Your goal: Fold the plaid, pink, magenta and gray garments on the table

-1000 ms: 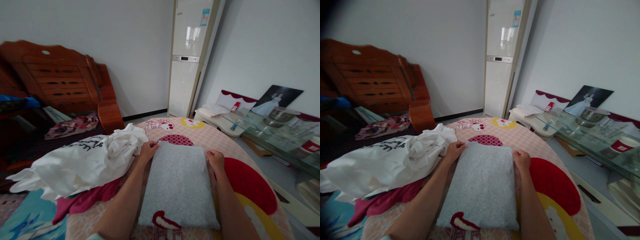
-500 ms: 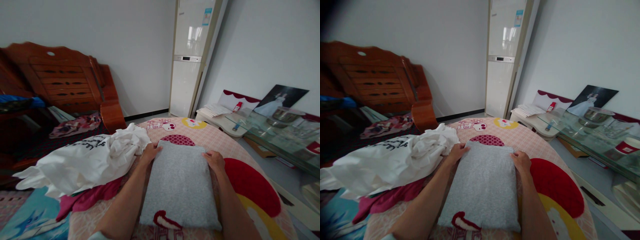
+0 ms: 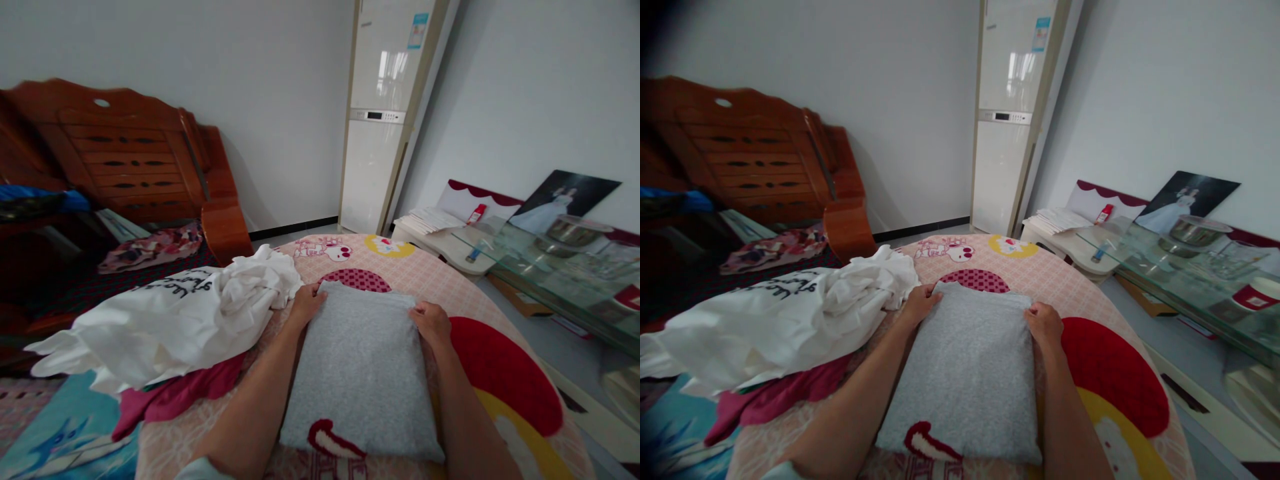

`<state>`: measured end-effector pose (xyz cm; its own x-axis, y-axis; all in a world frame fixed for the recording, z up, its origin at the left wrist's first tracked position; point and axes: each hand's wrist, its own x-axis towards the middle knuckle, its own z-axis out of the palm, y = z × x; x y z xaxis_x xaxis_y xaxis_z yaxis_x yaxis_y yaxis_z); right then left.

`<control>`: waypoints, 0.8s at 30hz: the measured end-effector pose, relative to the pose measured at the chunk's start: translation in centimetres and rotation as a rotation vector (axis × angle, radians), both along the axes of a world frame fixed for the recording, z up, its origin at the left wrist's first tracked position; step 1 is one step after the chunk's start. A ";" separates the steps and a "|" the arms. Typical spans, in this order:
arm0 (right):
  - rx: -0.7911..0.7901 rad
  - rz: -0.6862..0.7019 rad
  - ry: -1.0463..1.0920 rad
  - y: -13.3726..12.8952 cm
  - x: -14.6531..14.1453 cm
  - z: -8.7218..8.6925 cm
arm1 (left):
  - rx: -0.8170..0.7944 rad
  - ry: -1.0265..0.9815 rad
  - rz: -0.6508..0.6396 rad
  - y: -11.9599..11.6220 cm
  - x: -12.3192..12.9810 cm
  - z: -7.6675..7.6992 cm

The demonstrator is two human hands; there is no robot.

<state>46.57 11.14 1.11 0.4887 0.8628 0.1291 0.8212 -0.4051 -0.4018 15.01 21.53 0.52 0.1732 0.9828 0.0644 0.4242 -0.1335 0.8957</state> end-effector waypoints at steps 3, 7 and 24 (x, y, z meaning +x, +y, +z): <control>-0.029 0.023 -0.033 0.1 -0.2 0.0 | 0.123 0.191 0.080 -0.1 0.0 0.4; -0.033 0.033 -0.042 0.2 -0.1 -0.1 | 0.239 0.461 0.139 -0.3 0.2 0.4; 0.112 0.040 0.053 0.5 0.3 -0.4 | 0.171 0.016 0.003 -0.2 -0.2 1.4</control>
